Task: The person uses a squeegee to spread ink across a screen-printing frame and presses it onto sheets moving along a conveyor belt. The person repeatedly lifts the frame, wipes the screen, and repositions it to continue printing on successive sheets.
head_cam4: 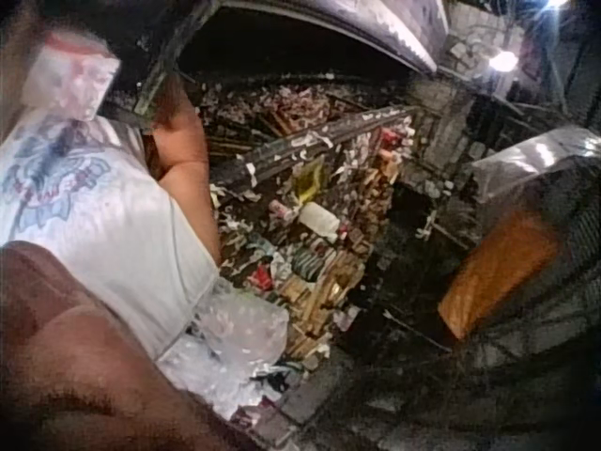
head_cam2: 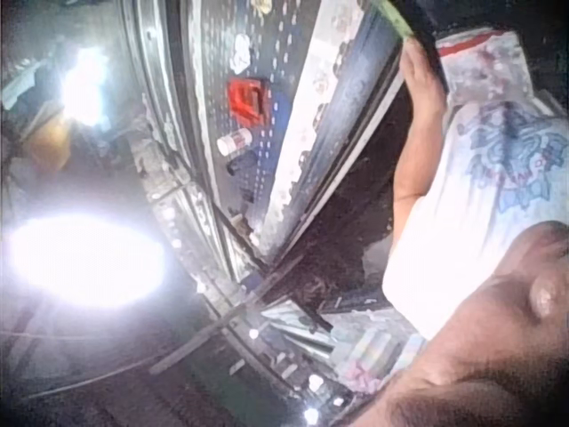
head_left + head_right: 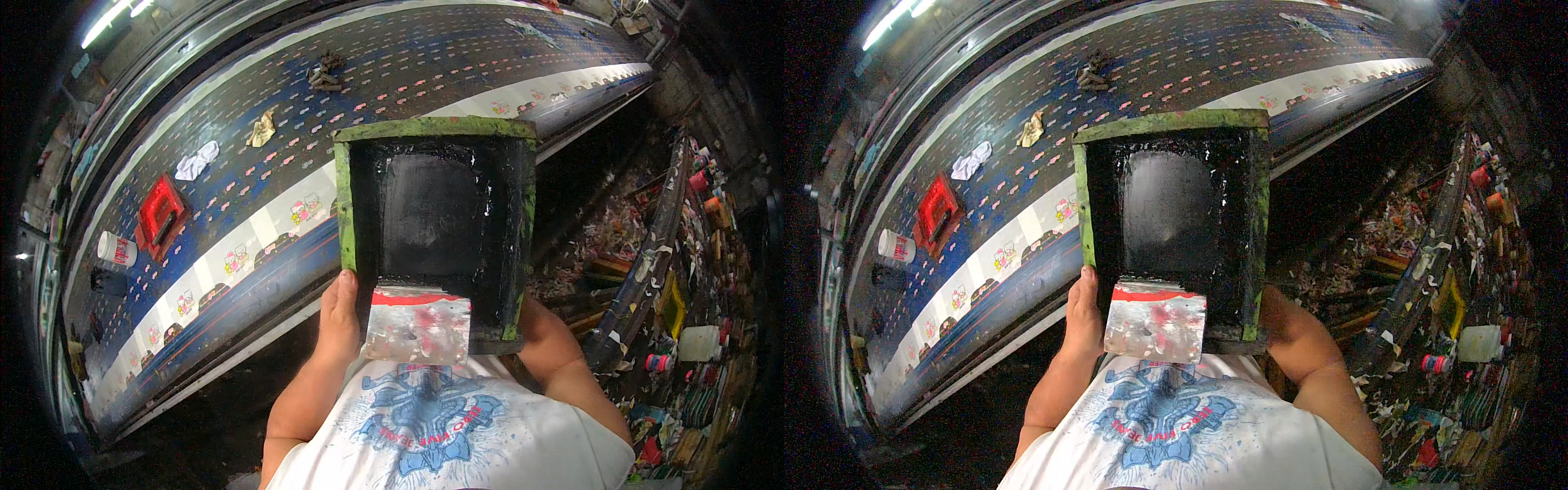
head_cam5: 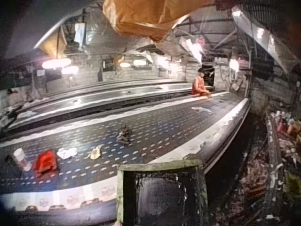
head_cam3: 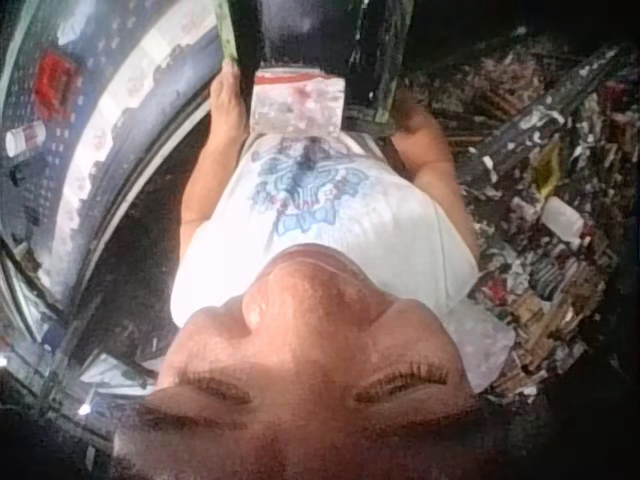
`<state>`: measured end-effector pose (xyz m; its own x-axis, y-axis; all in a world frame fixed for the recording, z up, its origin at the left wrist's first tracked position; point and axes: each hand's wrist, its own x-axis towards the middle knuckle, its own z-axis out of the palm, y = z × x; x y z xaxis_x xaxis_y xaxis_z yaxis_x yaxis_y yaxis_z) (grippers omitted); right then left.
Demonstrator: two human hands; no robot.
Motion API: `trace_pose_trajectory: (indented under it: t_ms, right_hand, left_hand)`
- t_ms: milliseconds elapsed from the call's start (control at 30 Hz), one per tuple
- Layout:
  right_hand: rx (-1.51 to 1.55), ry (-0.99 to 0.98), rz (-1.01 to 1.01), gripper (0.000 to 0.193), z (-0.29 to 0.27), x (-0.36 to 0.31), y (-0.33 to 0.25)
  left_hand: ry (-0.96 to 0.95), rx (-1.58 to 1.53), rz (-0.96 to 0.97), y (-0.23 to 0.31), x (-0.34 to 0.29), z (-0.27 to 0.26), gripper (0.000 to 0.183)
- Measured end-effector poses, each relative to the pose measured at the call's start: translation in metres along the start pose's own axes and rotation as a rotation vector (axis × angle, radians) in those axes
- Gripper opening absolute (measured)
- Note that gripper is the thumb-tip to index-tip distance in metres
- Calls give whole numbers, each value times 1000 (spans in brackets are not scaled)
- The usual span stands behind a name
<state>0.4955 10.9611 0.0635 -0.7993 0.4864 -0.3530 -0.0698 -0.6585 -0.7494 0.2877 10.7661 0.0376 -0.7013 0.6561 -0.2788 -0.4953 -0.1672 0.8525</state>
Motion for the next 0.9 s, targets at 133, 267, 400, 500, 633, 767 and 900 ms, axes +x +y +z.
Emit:
trace_pose_trajectory:
  t_ms: [133,267,400,500,633,767,900]
  right_hand:
    - [-30,-27,-9,20,-7,7,-6]
    - [-56,-58,-21,19,-10,8,-7]
    - [-70,-72,-33,17,-11,9,-11]
    - [-81,-119,-39,16,-16,17,-6]
    - [-106,-160,-54,15,-19,20,-6]
    - [-143,-256,-77,13,-19,41,-6]
    - [-205,-433,-210,12,-18,92,-9]
  left_hand:
    - [38,43,35,-21,6,-4,50]
    - [18,-105,-6,-19,0,-3,50]
    - [-1,-90,-8,-18,-3,-3,51]
    - [29,-84,12,-19,-7,-2,51]
    - [65,-83,29,-3,-17,12,49]
    - [153,-92,90,-10,-26,0,47]
    - [298,-79,341,23,-51,7,41]
